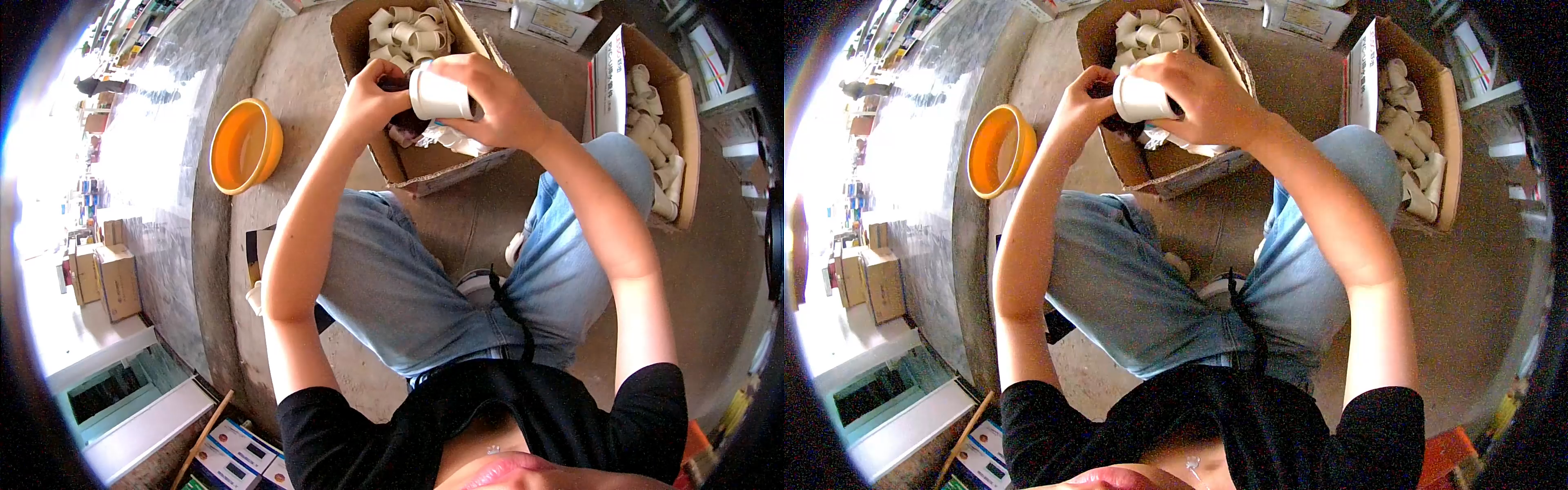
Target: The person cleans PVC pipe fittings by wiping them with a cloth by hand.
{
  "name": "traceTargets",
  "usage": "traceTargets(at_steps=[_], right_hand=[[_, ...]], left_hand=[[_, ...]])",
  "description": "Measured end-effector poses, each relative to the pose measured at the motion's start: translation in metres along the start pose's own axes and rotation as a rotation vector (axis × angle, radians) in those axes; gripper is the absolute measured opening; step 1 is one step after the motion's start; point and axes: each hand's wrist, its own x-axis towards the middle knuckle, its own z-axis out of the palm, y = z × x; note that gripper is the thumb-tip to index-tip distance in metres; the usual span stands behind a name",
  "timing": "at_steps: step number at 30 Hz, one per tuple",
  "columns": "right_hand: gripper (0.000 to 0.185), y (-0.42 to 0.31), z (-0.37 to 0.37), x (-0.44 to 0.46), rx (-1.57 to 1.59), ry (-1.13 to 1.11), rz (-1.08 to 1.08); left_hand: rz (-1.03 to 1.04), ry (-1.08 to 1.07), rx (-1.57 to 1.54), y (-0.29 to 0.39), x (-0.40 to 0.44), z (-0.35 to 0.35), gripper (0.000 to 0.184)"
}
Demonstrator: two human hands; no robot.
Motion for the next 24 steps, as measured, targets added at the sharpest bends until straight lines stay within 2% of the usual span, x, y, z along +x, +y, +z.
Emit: traceTargets(at_steps=[1,4,5,6,8,9,10,11,13,16,19,21,24], right_hand=[[0.077,0.000,-0.003,0.003,0.027,-0.028,0.048],[0.085,-0.003,-0.007,0.008,0.190,-0.053,0.223],[0.088,-0.004,-0.010,0.009,0.131,-0.021,0.224],[0.086,-0.001,-0.015,0.009,0.070,-0.030,0.237],[0.082,0.007,-0.024,0.005,-0.053,-0.041,0.264],[0.078,0.012,-0.028,0.006,-0.169,-0.068,0.103],[0.076,0.012,-0.028,0.004,-0.198,-0.081,0.038],[0.075,0.012,-0.027,0.002,-0.225,-0.095,-0.029],[0.076,0.011,-0.024,0.004,-0.264,-0.036,-0.200],[0.076,0.009,-0.029,-0.004,-0.256,-0.177,-0.082],[0.079,0.001,-0.028,-0.001,-0.178,-0.162,-0.054],[0.078,0.000,-0.025,0.001,-0.091,-0.150,0.035],[0.079,-0.004,-0.024,0.001,0.019,-0.130,0.192]], left_hand=[[-0.036,-0.027,-0.093,0.002,-0.002,-0.001,0.031],[0.041,-0.110,-0.194,0.020,-0.011,-0.008,0.029],[0.069,-0.142,-0.311,0.018,-0.012,-0.010,0.026],[0.071,-0.218,-0.555,0.019,-0.013,-0.013,0.031],[0.101,-0.324,-0.647,0.024,-0.015,-0.022,0.039],[0.117,-0.311,-0.495,0.020,-0.015,-0.020,0.042],[0.133,-0.296,-0.346,0.016,-0.016,-0.018,0.045],[0.291,-0.270,-0.217,0.015,-0.015,-0.017,0.044],[0.379,-0.227,-0.089,0.015,-0.017,-0.016,0.044],[0.550,-0.117,0.117,0.016,-0.019,-0.010,0.044],[0.668,0.005,0.252,0.012,-0.022,-0.004,0.044],[0.661,0.052,0.254,0.011,-0.027,0.000,0.037],[0.749,0.164,0.342,0.010,-0.030,0.005,0.038]])
